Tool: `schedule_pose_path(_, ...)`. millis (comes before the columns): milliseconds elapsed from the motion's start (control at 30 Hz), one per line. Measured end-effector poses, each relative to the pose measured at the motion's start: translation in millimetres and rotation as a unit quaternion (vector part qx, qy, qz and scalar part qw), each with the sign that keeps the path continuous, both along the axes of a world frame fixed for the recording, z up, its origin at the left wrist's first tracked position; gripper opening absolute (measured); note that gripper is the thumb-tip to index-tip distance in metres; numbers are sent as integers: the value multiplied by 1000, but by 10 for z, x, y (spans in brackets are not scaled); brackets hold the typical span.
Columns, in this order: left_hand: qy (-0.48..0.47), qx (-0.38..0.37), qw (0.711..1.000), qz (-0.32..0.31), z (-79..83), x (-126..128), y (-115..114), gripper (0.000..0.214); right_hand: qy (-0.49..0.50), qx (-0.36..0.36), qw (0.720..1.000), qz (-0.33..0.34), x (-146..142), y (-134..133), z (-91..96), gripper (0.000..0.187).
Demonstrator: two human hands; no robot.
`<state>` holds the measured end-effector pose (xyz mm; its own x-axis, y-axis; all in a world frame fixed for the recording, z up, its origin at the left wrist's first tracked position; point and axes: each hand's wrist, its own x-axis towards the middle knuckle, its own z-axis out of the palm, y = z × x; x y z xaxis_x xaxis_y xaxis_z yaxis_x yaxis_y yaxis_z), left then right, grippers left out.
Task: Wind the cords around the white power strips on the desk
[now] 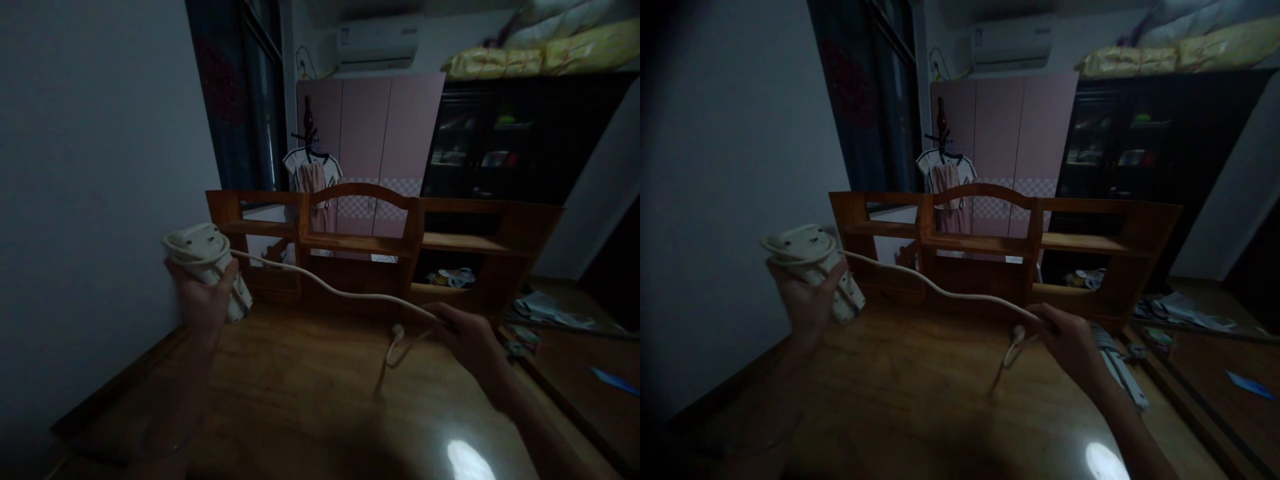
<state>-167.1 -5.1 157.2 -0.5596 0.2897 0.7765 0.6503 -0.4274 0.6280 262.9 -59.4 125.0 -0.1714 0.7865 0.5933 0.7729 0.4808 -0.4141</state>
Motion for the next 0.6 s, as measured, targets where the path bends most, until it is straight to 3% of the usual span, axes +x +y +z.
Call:
schedule_pose_path(133, 64, -110, 991, 32, -40, 87, -74, 75, 56, 51, 997, 0, 79, -75, 278, 18)
schedule_pose_path(233, 135, -203, 970, 14, -170, 257, -79, 70, 31, 17, 997, 64, -60, -152, 445, 15)
schedule_pose_path(300, 182, -235, 955, -6, -252, 380, -90, 67, -9, -25, 994, 110, -173, -193, 448, 13)
schedule_pose_path(467, 203, -232, 948, -74, -258, 652, -262, 64, -59, -44, 988, 134, -325, -36, 49, 20)
schedule_pose_path(600, 108, -228, 939, -232, -127, 803, -495, 57, -108, 3, 991, 81, -277, 337, -357, 35)
